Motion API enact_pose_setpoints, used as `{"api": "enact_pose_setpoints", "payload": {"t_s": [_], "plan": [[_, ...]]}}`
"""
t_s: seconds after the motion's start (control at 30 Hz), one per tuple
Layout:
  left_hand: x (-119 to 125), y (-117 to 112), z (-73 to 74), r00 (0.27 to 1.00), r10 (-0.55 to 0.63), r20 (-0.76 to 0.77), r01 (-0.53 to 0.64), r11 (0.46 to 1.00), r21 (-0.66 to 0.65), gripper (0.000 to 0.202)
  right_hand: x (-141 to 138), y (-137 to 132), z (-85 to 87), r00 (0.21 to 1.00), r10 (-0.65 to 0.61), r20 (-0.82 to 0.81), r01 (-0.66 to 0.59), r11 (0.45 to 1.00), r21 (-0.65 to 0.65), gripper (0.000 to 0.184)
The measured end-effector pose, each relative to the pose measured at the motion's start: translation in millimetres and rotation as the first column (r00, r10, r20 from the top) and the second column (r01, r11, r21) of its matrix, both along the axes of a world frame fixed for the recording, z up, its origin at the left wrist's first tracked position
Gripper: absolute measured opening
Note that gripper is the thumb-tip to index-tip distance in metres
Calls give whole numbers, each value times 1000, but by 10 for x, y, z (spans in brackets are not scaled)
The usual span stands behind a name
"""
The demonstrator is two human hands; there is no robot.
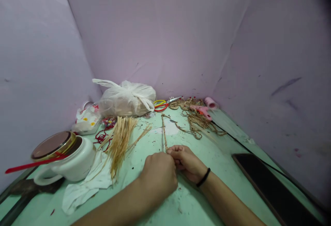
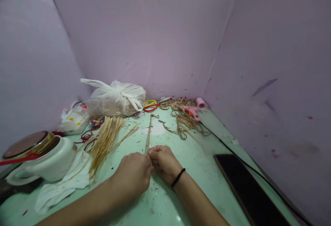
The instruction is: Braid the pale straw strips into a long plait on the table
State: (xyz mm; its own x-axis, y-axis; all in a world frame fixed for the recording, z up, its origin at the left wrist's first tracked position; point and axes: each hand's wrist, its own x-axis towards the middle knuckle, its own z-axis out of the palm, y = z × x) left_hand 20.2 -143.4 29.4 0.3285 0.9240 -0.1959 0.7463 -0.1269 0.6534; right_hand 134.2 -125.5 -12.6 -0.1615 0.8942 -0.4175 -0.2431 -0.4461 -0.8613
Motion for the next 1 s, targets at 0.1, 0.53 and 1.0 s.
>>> {"api": "enact_pose_setpoints", "payload": {"t_s": [0.1, 0.53, 1.0], "plan": [[-161, 218, 129, 994, 110, -2, -108, 982, 156, 22, 74, 26, 12, 995, 88, -56, -87, 996, 23, 18], [-115, 422, -213, 918, 251, 307, -87, 882, -463, 12, 82, 55, -18, 959, 180, 219, -210, 970, 124, 6], [-81, 395, -308, 903, 283, 324, -156, 917, -366, 22, 16, -144, 147, 444, -66, 894, -323, 918, 228, 14]]}}
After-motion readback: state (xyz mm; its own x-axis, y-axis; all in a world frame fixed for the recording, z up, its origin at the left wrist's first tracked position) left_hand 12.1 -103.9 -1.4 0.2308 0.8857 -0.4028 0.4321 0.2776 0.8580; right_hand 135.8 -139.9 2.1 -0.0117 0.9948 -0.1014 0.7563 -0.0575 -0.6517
